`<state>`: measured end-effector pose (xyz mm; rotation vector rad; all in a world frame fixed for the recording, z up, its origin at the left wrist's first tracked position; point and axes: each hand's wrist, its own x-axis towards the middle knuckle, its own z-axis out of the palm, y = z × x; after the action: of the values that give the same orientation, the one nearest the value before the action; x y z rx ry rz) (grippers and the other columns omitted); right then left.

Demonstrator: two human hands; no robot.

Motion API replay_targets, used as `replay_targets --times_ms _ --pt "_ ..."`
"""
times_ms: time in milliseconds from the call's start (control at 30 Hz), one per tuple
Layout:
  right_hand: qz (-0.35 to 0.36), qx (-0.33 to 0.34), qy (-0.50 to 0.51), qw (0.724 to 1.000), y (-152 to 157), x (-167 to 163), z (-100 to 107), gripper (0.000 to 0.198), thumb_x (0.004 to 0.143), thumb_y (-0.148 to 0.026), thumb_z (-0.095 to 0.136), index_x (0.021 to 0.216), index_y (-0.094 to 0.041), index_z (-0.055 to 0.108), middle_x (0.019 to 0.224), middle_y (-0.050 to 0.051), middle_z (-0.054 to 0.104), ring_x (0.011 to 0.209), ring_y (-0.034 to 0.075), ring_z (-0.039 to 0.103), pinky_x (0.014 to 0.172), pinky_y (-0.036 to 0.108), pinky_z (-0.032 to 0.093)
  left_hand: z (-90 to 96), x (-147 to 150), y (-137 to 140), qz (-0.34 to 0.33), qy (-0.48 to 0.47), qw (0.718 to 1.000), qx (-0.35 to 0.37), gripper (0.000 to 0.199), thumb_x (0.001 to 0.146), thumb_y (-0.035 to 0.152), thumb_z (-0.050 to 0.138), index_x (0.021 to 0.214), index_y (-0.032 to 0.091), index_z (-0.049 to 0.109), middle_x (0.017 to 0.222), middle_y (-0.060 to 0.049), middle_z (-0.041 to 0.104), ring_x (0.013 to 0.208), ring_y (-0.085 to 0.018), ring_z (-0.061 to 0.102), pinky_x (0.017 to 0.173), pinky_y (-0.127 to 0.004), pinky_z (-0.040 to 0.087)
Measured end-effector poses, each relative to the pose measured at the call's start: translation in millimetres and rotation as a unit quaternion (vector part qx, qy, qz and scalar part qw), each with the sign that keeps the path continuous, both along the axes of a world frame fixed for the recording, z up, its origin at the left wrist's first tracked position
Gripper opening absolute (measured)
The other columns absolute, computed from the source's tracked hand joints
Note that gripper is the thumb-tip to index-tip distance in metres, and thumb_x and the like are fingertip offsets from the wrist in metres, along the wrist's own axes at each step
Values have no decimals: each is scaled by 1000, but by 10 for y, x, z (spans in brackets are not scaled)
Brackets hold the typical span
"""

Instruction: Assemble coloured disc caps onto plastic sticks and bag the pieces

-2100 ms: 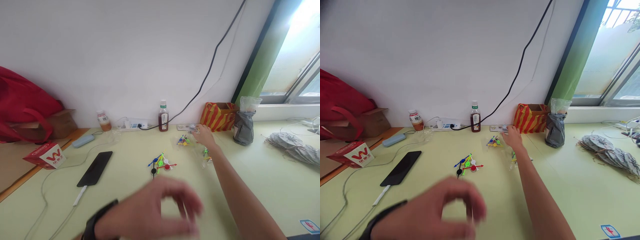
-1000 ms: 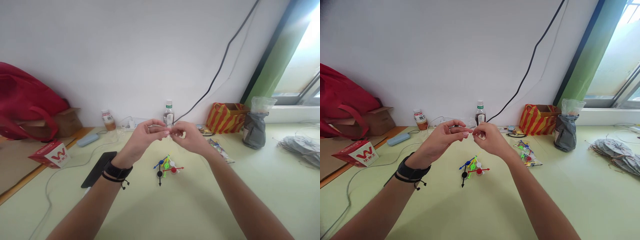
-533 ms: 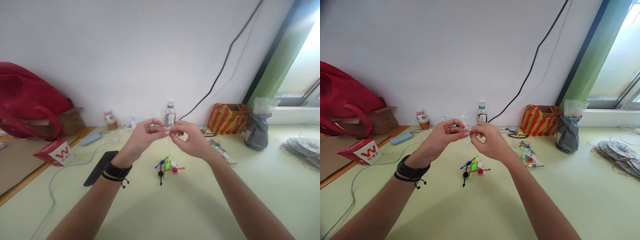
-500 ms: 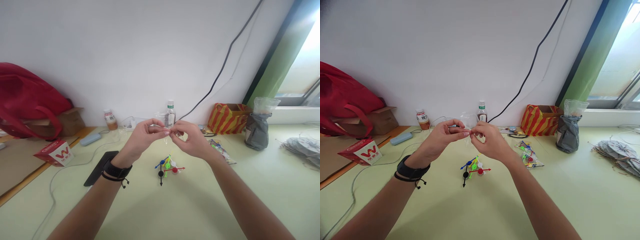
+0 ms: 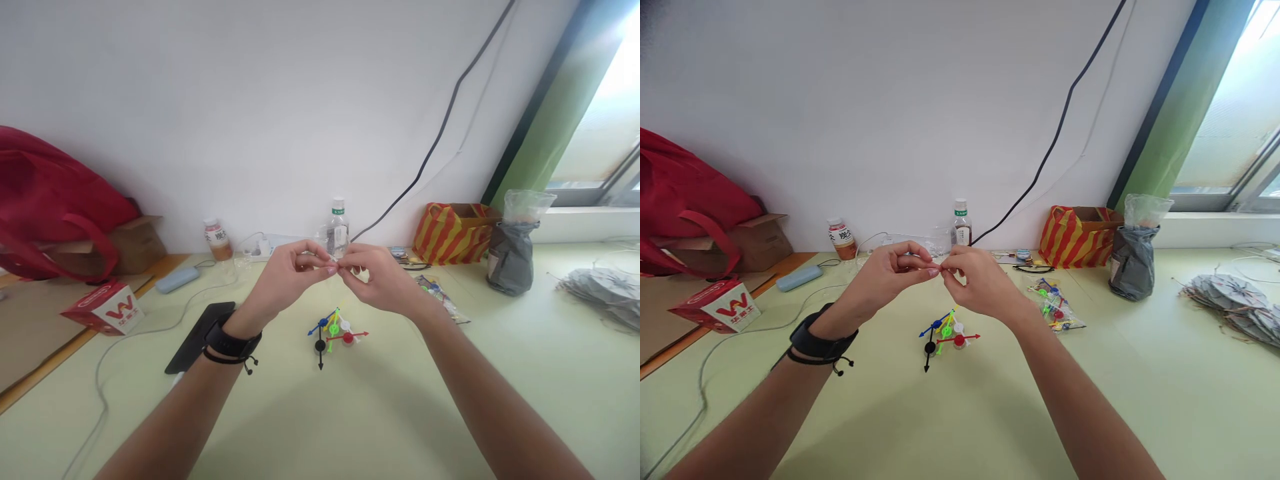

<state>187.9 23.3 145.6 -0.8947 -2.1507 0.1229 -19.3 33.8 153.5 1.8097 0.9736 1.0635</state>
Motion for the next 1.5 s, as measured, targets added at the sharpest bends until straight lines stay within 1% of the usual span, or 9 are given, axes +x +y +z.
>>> replay_targets --times_ms 167,400,533,767,967,1100,1300,1400,1500 --pt "-19 28 -20 999 35 9 -45 21 88 -9 56 72 -19 65 71 2 57 63 14 49 59 29 32 -33 15 19 -2 11 1000 11 31 77 42 84 92 21 68 85 -5 79 83 -22 69 71 -31 47" --pt "-57 89 -118 987 127 -49 -168 27 88 -10 55 63 -20 51 65 1 51 63 15 42 60 31 26 -99 0 85 8 48 999 -5 31 78 44 82 94 21 69 86 -7 79 79 -23 70 60 -29 41" --pt "-54 50 -71 995 161 -5 -159 25 89 -12 53 65 -20 50 68 0 51 63 14 44 60 29 28 -94 -41 119 1 45 998 -33 34 78 46 82 97 21 68 90 -7 80 85 -23 71 64 -29 44" --pt "21 -46 50 997 250 228 -100 15 84 -10 59 82 -19 71 80 2 66 72 15 57 66 27 44 -74 -129 211 19 43 998 -34 41 71 48 86 98 21 70 89 -5 75 84 -20 65 65 -29 42" --pt "57 -87 85 991 280 259 -106 8 85 -17 68 84 -20 75 85 3 70 76 16 60 70 29 49 -232 -172 384 74 55 994 -52 47 86 64 65 102 20 71 83 -5 69 72 -16 58 62 -28 41" --pt "88 -97 76 988 283 218 -114 9 89 -20 68 87 -20 76 87 4 70 77 16 60 70 29 49 -299 -77 388 1 -6 994 -109 54 87 67 64 109 18 70 108 -12 73 84 -20 65 71 -31 49" --pt "143 -162 70 974 236 176 -106 18 98 -31 61 101 -23 76 95 5 70 84 18 64 69 30 49 -317 -19 376 -17 -30 993 -113 40 84 50 75 109 18 71 100 -8 72 83 -18 66 80 -34 52" --pt "160 -173 122 964 247 186 -97 22 93 -39 70 81 -21 73 94 5 69 84 18 64 72 31 51 -297 -78 391 -17 -55 991 -123 39 85 42 74 117 20 69 91 -5 69 80 -17 65 79 -33 52" --pt "86 -135 219 962 324 224 -126 40 92 -49 70 66 -20 63 87 5 66 80 18 63 72 32 51 -268 -136 391 -43 -51 990 -128 40 89 41 71 124 22 68 82 -1 61 75 -14 61 75 -31 51"
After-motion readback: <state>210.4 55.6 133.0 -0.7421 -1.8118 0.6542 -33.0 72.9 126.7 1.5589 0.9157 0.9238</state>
